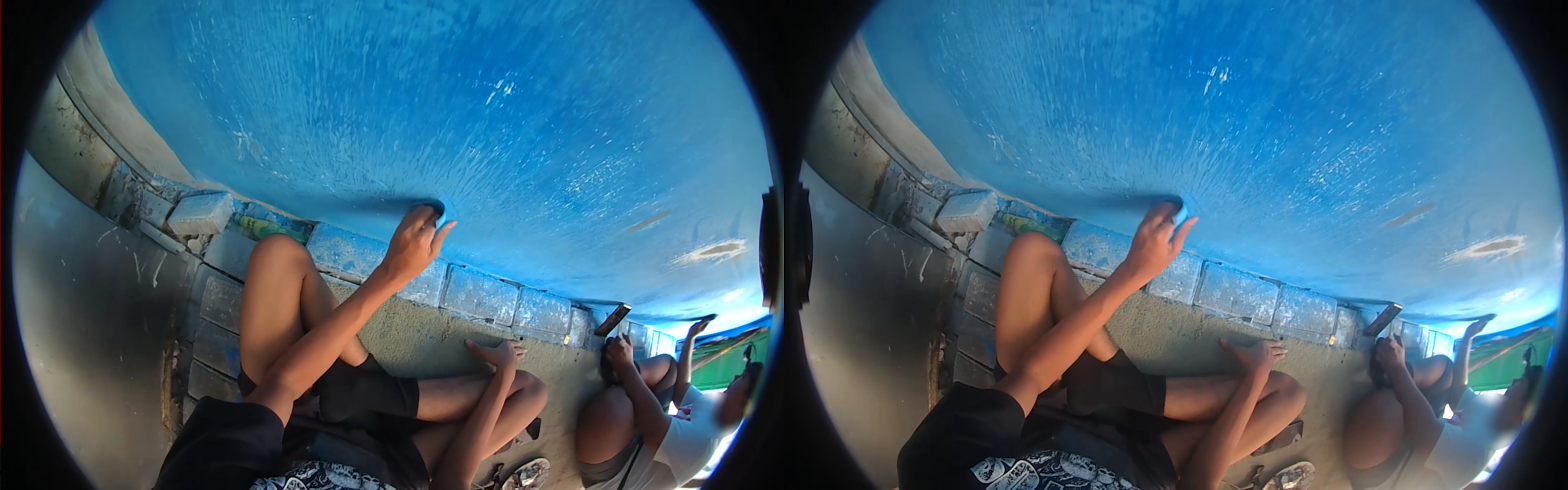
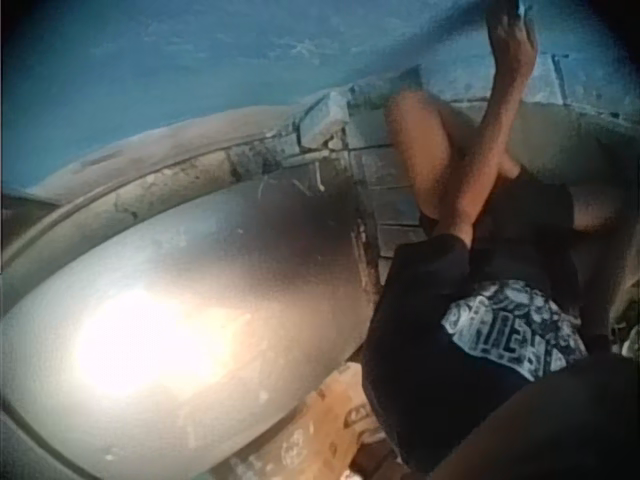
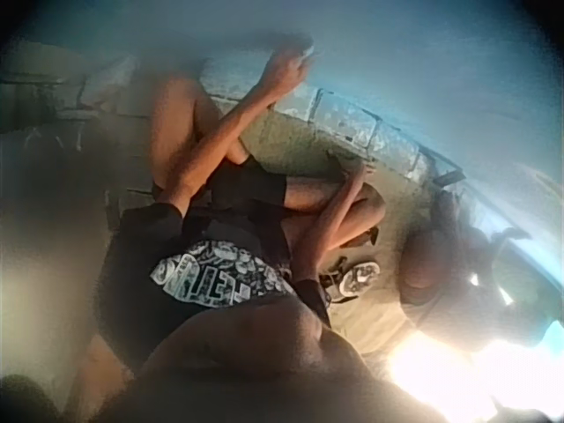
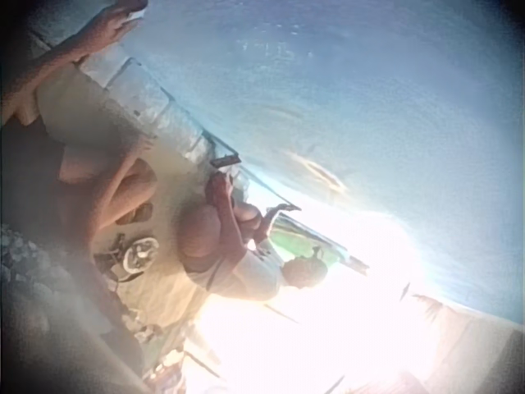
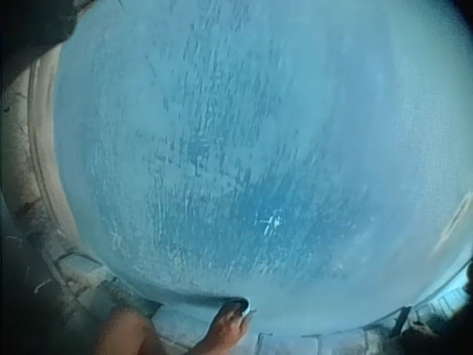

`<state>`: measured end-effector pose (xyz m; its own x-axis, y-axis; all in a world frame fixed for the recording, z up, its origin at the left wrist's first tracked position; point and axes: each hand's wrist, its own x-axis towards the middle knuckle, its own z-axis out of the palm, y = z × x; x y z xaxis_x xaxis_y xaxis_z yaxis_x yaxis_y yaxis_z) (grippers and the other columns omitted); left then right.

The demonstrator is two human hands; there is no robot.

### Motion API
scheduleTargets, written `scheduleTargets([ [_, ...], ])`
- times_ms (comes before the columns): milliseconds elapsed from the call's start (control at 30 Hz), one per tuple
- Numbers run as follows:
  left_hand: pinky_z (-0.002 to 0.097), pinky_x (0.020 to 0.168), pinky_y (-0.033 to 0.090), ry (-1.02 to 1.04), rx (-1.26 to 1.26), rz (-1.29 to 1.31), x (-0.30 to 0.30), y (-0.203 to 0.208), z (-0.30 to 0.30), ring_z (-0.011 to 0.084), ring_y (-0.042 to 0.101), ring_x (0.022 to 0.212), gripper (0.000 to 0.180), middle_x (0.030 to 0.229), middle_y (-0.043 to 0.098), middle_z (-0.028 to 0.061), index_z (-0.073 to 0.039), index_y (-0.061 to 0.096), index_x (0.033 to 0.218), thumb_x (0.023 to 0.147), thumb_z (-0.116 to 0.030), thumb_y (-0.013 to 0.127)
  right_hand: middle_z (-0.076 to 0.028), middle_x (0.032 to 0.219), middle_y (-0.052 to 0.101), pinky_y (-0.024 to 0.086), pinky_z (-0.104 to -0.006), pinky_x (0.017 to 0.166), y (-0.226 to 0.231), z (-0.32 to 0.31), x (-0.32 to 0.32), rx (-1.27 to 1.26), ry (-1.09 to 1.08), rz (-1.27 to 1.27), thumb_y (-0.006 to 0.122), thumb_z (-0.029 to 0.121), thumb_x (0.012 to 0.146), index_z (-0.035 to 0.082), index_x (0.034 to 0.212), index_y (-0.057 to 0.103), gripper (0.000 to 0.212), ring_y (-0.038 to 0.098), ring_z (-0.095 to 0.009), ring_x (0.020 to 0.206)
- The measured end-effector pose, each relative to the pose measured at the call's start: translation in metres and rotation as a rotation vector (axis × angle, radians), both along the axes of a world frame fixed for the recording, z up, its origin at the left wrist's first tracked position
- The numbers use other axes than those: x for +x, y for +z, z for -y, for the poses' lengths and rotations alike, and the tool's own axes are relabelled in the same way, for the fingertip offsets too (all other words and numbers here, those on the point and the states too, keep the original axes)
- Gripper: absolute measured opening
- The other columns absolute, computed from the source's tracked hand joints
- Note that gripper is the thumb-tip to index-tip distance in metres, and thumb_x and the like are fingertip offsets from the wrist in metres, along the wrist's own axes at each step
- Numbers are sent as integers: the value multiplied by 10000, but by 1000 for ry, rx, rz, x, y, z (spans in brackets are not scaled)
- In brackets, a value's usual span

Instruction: The person sands a blue wall with sandpaper and touches the surface by hand.

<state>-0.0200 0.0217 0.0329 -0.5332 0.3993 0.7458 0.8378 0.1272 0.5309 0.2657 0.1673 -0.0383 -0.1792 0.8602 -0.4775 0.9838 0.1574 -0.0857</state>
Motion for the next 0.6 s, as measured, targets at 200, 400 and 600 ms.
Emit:
scheduleTargets([
  [200,400,583,472,40,-165,-38,0,-48,3,270,569,617,296,736,607,146,44,652,765,920,-208,654,-424,1497,67,192,-481,1177,-3,-10,-10,-120,51,231,813,786,383,-228,1411,28,1644,64,-475,1447],
  [400,381,537,480,48,-125,-25,2,-28,2,284,584,592,296,674,600,145,23,642,777,941,-223,622,-409,1506,73,171,-476,1183,-1,-1,-10,-72,-4,99,801,798,385,-234,1408,86,1620,65,-477,1447],
  [600,390,496,463,20,-135,22,2,-18,-6,264,583,546,294,694,625,134,10,663,815,962,-234,593,-461,1460,136,150,-521,1172,-10,-8,5,-52,65,184,797,775,436,-275,1370,142,1550,83,-538,1421],
])
